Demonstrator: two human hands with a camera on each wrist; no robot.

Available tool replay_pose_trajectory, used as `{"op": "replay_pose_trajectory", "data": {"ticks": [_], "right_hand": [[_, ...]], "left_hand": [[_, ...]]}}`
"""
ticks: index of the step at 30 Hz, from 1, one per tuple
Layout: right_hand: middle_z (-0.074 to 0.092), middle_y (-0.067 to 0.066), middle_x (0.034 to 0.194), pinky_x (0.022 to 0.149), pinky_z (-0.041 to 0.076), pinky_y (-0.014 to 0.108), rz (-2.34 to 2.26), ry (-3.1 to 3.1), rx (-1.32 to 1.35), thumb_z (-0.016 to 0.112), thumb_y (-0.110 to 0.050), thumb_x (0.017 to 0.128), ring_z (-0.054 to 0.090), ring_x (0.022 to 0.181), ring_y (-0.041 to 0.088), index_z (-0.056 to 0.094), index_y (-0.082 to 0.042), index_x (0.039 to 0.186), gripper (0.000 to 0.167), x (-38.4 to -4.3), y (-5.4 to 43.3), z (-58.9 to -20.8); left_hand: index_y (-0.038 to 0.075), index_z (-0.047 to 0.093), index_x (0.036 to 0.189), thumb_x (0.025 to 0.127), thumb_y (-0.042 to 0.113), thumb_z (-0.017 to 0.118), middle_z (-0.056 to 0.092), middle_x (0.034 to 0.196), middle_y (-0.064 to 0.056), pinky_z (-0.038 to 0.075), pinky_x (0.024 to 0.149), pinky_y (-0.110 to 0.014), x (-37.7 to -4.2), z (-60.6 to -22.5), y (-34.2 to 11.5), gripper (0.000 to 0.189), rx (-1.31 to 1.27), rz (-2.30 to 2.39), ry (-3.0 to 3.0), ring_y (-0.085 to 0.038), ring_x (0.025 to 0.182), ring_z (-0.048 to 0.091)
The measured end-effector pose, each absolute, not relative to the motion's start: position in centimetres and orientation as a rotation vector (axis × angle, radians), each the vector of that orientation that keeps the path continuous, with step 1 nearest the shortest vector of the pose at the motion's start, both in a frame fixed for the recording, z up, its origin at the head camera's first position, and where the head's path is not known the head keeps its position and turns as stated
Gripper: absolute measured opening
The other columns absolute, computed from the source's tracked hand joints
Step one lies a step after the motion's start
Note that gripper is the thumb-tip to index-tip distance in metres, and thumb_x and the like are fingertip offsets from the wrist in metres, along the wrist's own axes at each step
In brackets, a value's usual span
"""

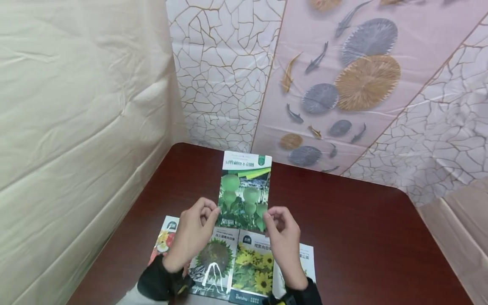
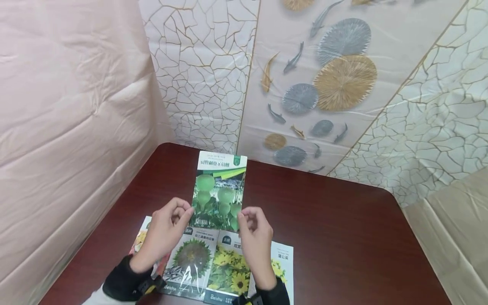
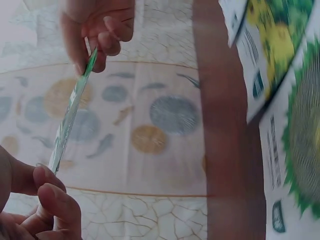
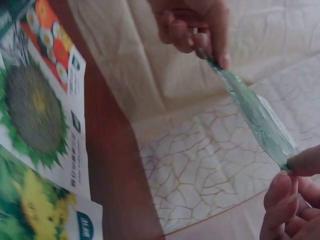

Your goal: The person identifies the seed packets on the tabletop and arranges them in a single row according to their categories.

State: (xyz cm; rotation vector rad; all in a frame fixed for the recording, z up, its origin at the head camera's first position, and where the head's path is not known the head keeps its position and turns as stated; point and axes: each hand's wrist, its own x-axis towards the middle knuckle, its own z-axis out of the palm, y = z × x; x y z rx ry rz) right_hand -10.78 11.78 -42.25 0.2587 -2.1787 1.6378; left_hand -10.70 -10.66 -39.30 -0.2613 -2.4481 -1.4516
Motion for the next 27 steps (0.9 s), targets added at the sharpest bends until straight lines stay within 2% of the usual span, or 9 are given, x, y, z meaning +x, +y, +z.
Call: {"op": "replay_pose_trajectory", "data": {"ticks": [3, 5, 9, 12, 16, 17, 21, 25, 27], "right_hand": [[0.058, -0.001, 0.078, 0.053, 0.043, 0.024, 1.634, -2.199, 0.14, 0.063, -0.013, 0.094, 0.052, 0.056, 0.009, 0.061, -0.011, 0.103, 0.009, -7.6, 11.6, -41.0], [0.058, 0.0, 0.073, 0.05, 0.046, 0.028, 1.628, -2.243, -0.074, 0.066, -0.01, 0.091, 0.052, 0.051, 0.011, 0.062, -0.01, 0.093, 0.005, -5.1, 11.1, -39.8], [0.055, -0.006, 0.064, 0.044, 0.044, 0.026, 1.588, -2.253, -0.305, 0.068, 0.002, 0.085, 0.049, 0.045, 0.009, 0.061, -0.005, 0.087, 0.01, -1.6, 10.9, -40.5], [0.051, -0.008, 0.06, 0.041, 0.041, 0.025, 1.553, -2.264, -0.401, 0.068, 0.003, 0.085, 0.046, 0.042, 0.01, 0.061, -0.004, 0.087, 0.01, -0.2, 10.8, -41.0], [0.052, -0.007, 0.06, 0.04, 0.04, 0.025, 1.545, -2.264, -0.449, 0.068, 0.003, 0.085, 0.045, 0.042, 0.01, 0.061, -0.002, 0.088, 0.01, 0.1, 11.1, -41.1], [0.053, -0.008, 0.059, 0.04, 0.04, 0.025, 1.542, -2.25, -0.458, 0.068, 0.005, 0.084, 0.046, 0.042, 0.009, 0.061, -0.002, 0.088, 0.01, 0.0, 11.3, -41.2], [0.053, -0.011, 0.057, 0.04, 0.041, 0.022, 1.454, -2.19, -0.435, 0.068, 0.011, 0.08, 0.046, 0.041, 0.003, 0.061, 0.0, 0.086, 0.014, -0.5, 13.3, -42.2], [0.053, -0.015, 0.058, 0.042, 0.04, 0.018, 1.317, -2.159, -0.391, 0.067, 0.011, 0.082, 0.047, 0.043, -0.001, 0.061, 0.001, 0.085, 0.012, -0.4, 17.4, -43.7], [0.053, -0.021, 0.059, 0.044, 0.039, 0.015, 1.262, -2.14, -0.403, 0.065, 0.009, 0.084, 0.046, 0.046, -0.005, 0.063, -0.011, 0.082, 0.02, -0.1, 19.5, -43.9]], "left_hand": [[0.019, 0.059, 0.091, 0.094, 0.018, 0.064, 0.053, 0.062, 0.013, 0.039, 0.053, -0.02, -8.3, -39.6, -10.1, 0.005, -0.212, -1.5, -2.431, 0.0, 0.053, 0.045], [0.021, 0.059, 0.09, 0.093, 0.018, 0.065, 0.053, 0.061, 0.014, 0.04, 0.053, -0.019, -6.5, -40.1, -9.7, 0.007, -0.167, -1.532, -2.438, 0.001, 0.052, 0.045], [0.023, 0.059, 0.085, 0.089, 0.016, 0.069, 0.049, 0.058, 0.018, 0.04, 0.05, -0.018, -3.0, -41.0, -8.9, 0.013, -0.121, -1.559, -2.453, 0.005, 0.05, 0.042], [0.025, 0.058, 0.083, 0.087, 0.015, 0.071, 0.046, 0.057, 0.021, 0.044, 0.062, -0.024, -1.6, -41.2, -8.6, 0.017, -0.117, -1.524, -2.475, 0.007, 0.051, 0.041], [0.027, 0.057, 0.083, 0.087, 0.016, 0.072, 0.043, 0.06, 0.023, 0.042, 0.062, -0.02, -1.9, -41.6, -8.3, 0.019, -0.204, -1.438, -2.466, 0.01, 0.051, 0.038], [0.027, 0.057, 0.084, 0.087, 0.016, 0.072, 0.044, 0.061, 0.023, 0.041, 0.057, -0.017, -2.2, -41.7, -8.3, 0.018, -0.252, -1.424, -2.467, 0.01, 0.051, 0.038], [0.024, 0.06, 0.095, 0.093, 0.03, 0.064, 0.056, 0.069, 0.018, 0.039, 0.054, -0.016, -3.3, -41.7, -7.4, 0.007, -0.499, -1.349, -2.618, 0.01, 0.052, 0.04], [0.021, 0.061, 0.112, 0.095, 0.043, 0.057, 0.062, 0.075, 0.018, 0.042, 0.062, -0.018, -4.4, -41.5, -4.9, 0.028, -0.797, -1.419, -2.861, 0.008, 0.057, 0.046], [0.018, 0.06, 0.118, 0.095, 0.042, 0.057, 0.063, 0.078, 0.016, 0.044, 0.064, -0.017, -5.0, -41.7, -3.2, 0.034, -0.963, -1.518, -2.927, 0.007, 0.062, 0.051]]}}
